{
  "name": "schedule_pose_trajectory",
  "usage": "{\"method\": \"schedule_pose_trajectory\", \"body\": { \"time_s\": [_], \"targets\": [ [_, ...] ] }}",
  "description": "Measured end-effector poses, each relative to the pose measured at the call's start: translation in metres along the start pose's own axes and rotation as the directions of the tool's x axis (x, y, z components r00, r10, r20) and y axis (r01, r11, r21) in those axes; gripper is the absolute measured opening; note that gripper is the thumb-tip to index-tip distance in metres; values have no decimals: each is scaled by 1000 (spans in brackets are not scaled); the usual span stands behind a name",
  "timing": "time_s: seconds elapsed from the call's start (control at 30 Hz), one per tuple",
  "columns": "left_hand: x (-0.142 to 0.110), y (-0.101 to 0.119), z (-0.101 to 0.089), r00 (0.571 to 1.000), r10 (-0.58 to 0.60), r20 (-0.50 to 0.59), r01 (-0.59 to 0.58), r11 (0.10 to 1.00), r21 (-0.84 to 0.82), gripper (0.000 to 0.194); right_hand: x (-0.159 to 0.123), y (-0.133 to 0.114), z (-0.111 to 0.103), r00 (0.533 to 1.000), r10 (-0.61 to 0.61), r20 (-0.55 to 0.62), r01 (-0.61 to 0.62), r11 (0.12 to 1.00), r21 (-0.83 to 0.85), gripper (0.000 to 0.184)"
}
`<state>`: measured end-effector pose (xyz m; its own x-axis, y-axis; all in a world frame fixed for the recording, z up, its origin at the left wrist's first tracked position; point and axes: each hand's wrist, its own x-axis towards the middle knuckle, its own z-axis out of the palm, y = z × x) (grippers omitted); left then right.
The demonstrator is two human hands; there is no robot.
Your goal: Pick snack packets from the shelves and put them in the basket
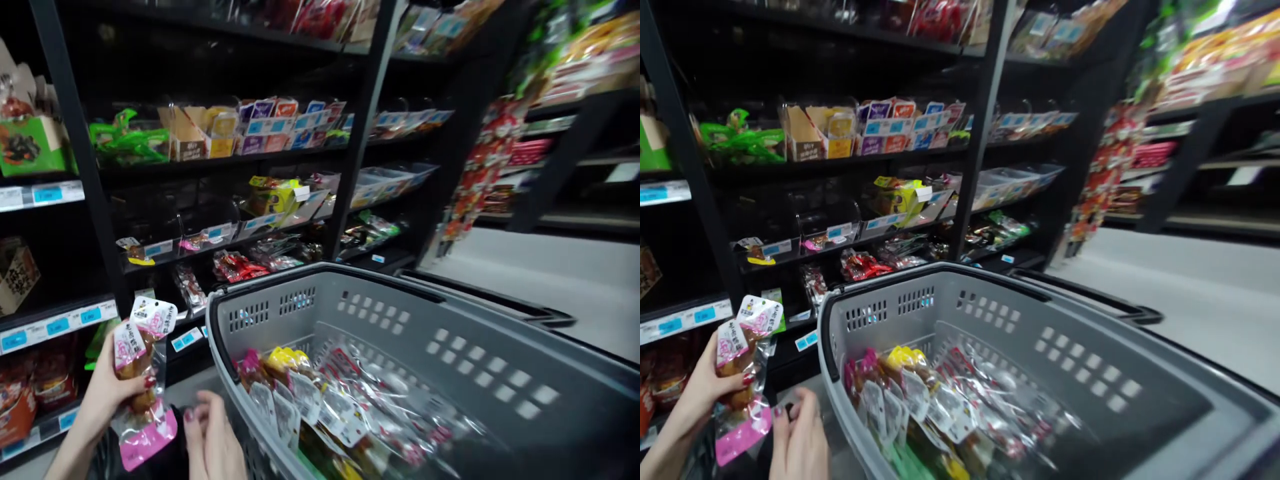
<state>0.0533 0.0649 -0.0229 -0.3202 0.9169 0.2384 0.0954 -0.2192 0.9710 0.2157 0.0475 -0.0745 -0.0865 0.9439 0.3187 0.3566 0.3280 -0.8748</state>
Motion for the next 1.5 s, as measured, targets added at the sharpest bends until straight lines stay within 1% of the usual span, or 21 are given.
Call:
{"method": "schedule_pose_trajectory", "body": {
  "time_s": [0.03, 0.13, 0.27, 0.33, 0.4, 0.47, 0.53, 0.63, 0.77, 0.83, 0.9, 1.0, 1.07, 1.13, 1.2, 1.27, 1.3, 1.33, 1.4, 1.43, 1.5],
  "targets": [
    [-2, -5, -4, 1000, -5, 13, 5, 1000, 0, 85, 0, -1, 3, 1000, 5, 2, -5, 998, 70, 17],
    [-5, -15, -8, 999, -21, 41, 23, 999, -32, 93, 0, -5, 13, 980, 32, 195, -79, 968, 237, 12],
    [-15, -27, -6, 984, -118, 135, 146, 963, -225, 88, 1, -4, 20, 934, 173, 313, -283, 891, 354, 7],
    [-19, -31, -7, 975, -158, 154, 201, 924, -326, 89, 2, -2, 20, 922, 195, 334, -326, 856, 402, 8],
    [-20, -33, -11, 962, -196, 191, 258, 882, -395, 97, 4, 0, 19, 933, 194, 305, -315, 850, 422, 10],
    [-20, -35, -16, 931, -247, 267, 347, 826, -445, 103, 6, 2, 15, 943, 198, 267, -297, 864, 407, 14],
    [-18, -37, -18, 904, -285, 318, 412, 779, -473, 100, 8, 4, 11, 943, 207, 263, -298, 877, 377, 15],
    [-15, -45, -14, 938, -256, 234, 340, 811, -476, 74, 10, 4, 7, 954, 200, 221, -270, 896, 353, 16],
    [-17, -57, 1, 980, -160, 118, 194, 900, -391, 35, 3, 0, 12, 982, 185, 37, -187, 930, 317, 16],
    [-22, -61, 10, 983, -135, 122, 171, 916, -364, 31, -2, -1, 17, 981, 185, -51, -164, 948, 273, 16],
    [-29, -63, 17, 980, -125, 154, 174, 918, -357, 35, -7, -2, 21, 977, 177, -117, -152, 969, 197, 18],
    [-38, -64, 25, 969, -141, 202, 213, 892, -399, 41, -7, 1, 21, 986, 104, -133, -108, 994, -19, 18],
    [-40, -65, 27, 959, -159, 235, 254, 852, -457, 45, -4, 3, 17, 978, 52, -200, -88, 981, -171, 15],
    [-38, -65, 27, 944, -164, 285, 294, 809, -509, 51, 1, 5, 12, 967, 26, -253, -79, 976, -202, 33],
    [-36, -67, 25, 921, -158, 357, 337, 785, -521, 53, 5, 6, 8, 993, 24, -119, -34, 996, -83, 39],
    [-35, -71, 22, 897, -153, 414, 353, 812, -465, 54, 6, 7, 8, 999, -10, 42, 9, 1000, 24, 25],
    [-36, -73, 21, 901, -167, 401, 338, 848, -407, 56, 5, 7, 10, 998, -36, 51, 35, 999, 13, 20],
    [-38, -74, 20, 919, -184, 349, 308, 888, -342, 58, 3, 8, 12, 997, -71, 6, 72, 996, -56, 17],
    [-46, -74, 19, 958, -196, 208, 247, 933, -260, 63, -3, 11, 20, 968, -217, -128, 166, 932, -323, 18],
    [-50, -73, 20, 964, -196, 180, 240, 932, -272, 65, -8, 12, 25, 937, -315, -150, 212, 856, -472, 20],
    [-58, -68, 21, 946, -191, 263, 284, 878, -385, 64, -17, 12, 35, 871, -481, -101, 287, 664, -690, 25]
  ]
}}
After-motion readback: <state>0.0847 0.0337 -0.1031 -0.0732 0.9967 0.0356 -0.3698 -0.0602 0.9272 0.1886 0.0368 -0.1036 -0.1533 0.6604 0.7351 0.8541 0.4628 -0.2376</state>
